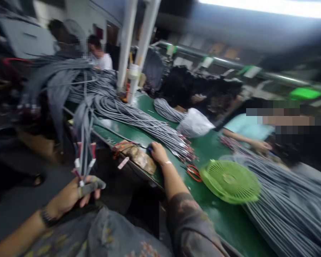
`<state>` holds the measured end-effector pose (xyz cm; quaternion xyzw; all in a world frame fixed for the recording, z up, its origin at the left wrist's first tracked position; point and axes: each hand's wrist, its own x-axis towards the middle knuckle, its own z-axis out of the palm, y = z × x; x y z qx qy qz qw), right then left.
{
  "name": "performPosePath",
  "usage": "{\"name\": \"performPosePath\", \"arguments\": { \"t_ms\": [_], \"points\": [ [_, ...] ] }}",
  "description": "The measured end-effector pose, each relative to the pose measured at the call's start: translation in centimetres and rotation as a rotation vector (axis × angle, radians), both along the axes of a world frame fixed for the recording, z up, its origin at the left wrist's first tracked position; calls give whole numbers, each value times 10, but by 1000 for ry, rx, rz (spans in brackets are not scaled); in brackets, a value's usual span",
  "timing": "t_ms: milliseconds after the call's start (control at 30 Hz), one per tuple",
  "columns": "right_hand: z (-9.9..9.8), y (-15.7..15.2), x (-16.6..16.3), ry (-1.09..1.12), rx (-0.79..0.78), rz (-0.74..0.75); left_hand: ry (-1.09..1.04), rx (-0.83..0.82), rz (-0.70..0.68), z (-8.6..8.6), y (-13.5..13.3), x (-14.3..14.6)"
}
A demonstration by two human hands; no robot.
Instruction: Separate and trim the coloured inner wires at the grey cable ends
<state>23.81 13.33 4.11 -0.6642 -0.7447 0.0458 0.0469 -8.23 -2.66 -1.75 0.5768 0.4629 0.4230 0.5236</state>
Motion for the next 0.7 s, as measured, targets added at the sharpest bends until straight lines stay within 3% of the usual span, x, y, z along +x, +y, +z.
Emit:
{"name": "performPosePath", "arguments": {
  "t_ms": [133, 233, 267, 333, 400, 467, 533, 633, 700],
  "points": [
    [-2, 11, 1, -60, 48, -13, -99, -56, 7, 16, -7, 7],
    [20, 10, 7, 64, 261, -106, -133, -95, -5, 13, -18, 4],
    [30, 3, 9, 162, 386, -57, -146, -110, -4, 11, -21, 3],
    [48, -23, 9, 384, 583, 185, -178, -125, 19, 8, -28, -2],
    [54, -62, 0, 443, 626, 471, -209, -113, 39, 11, -33, -5],
    [44, -103, -17, 344, 558, 713, -229, -58, 45, 21, -36, -4],
    [21, -133, -38, 239, 480, 867, -230, 21, 40, 31, -35, 5],
    [-20, -149, -61, 262, 484, 868, -159, 155, -42, 36, -25, 26],
    [-40, -149, -65, 342, 467, 841, -84, 266, -78, 29, -15, 37]
  ]
}}
